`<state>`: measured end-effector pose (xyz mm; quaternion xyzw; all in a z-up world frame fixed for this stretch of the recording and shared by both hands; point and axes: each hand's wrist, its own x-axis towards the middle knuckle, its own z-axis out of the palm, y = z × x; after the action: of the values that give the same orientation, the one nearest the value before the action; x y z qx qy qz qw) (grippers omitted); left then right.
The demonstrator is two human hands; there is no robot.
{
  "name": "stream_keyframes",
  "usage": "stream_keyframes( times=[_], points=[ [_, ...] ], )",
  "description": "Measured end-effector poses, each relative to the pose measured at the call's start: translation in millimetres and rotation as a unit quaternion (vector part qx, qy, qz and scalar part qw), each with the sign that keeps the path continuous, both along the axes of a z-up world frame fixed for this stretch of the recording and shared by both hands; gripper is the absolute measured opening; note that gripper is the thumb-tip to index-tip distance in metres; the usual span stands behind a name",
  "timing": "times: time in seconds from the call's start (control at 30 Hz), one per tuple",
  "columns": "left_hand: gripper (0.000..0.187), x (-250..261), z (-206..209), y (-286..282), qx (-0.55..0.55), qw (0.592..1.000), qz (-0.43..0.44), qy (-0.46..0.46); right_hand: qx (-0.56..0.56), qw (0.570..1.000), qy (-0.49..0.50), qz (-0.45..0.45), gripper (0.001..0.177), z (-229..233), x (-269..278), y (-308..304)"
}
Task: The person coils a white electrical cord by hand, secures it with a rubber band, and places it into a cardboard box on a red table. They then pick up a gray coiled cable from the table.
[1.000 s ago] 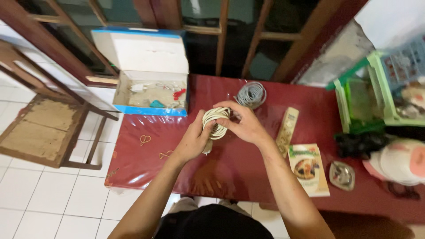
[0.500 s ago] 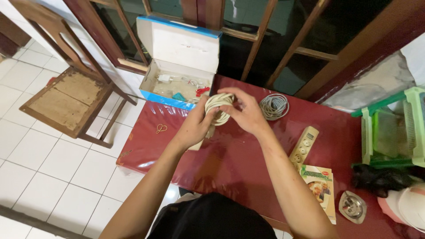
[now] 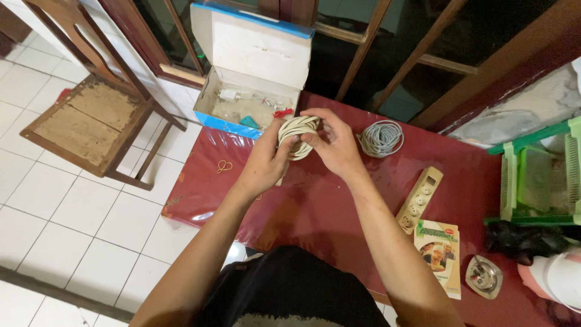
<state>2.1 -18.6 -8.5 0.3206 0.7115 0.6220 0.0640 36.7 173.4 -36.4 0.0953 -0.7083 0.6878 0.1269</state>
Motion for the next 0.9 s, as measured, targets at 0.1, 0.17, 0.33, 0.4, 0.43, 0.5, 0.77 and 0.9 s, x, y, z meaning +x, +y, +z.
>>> stream_keyframes(
  times=[0.1,0.17,0.33,0.4,0.43,0.5,0.77,0.9],
  points=[
    [0.020,2.4,-6.7,-4.9,-0.007,1.000,0.001,-0.015,0.013,1.000,-0.013,-0.008,0.051,-5.3,2.2,-5.4],
    [0.021,7.4,-10.0,-10.8,-0.024,0.999,0.026,-0.021,-0.004,1.000,-0.018,0.013,0.052,-11.7,3.8,-7.7],
    [0.022,20.8,-21.1,-43.0,-0.021,0.996,0.079,-0.043,0.016,0.988,-0.151,-0.037,0.033,-54.4,5.3,-7.9],
    [0.019,28.2,-27.0,-60.5,-0.044,0.992,0.105,-0.048,0.041,0.975,-0.212,-0.048,0.030,-81.1,4.5,-11.2],
    [0.019,31.8,-29.4,-69.4,-0.059,0.990,0.120,-0.054,0.050,0.972,-0.227,-0.034,0.029,-94.5,4.6,-14.6],
    [0.022,36.3,-29.0,-85.3,-0.072,0.985,0.146,-0.049,0.069,0.964,-0.255,-0.005,0.026,-115.7,3.1,-24.6],
    [0.022,62.2,-28.7,-132.9,-0.123,0.960,0.230,-0.103,0.203,0.925,-0.311,0.077,0.031,-182.4,-21.3,-81.1],
    [0.023,75.0,-32.6,-157.1,-0.159,0.942,0.260,-0.140,0.288,0.914,-0.278,0.062,0.043,-239.1,-40.5,-112.0]
  ],
)
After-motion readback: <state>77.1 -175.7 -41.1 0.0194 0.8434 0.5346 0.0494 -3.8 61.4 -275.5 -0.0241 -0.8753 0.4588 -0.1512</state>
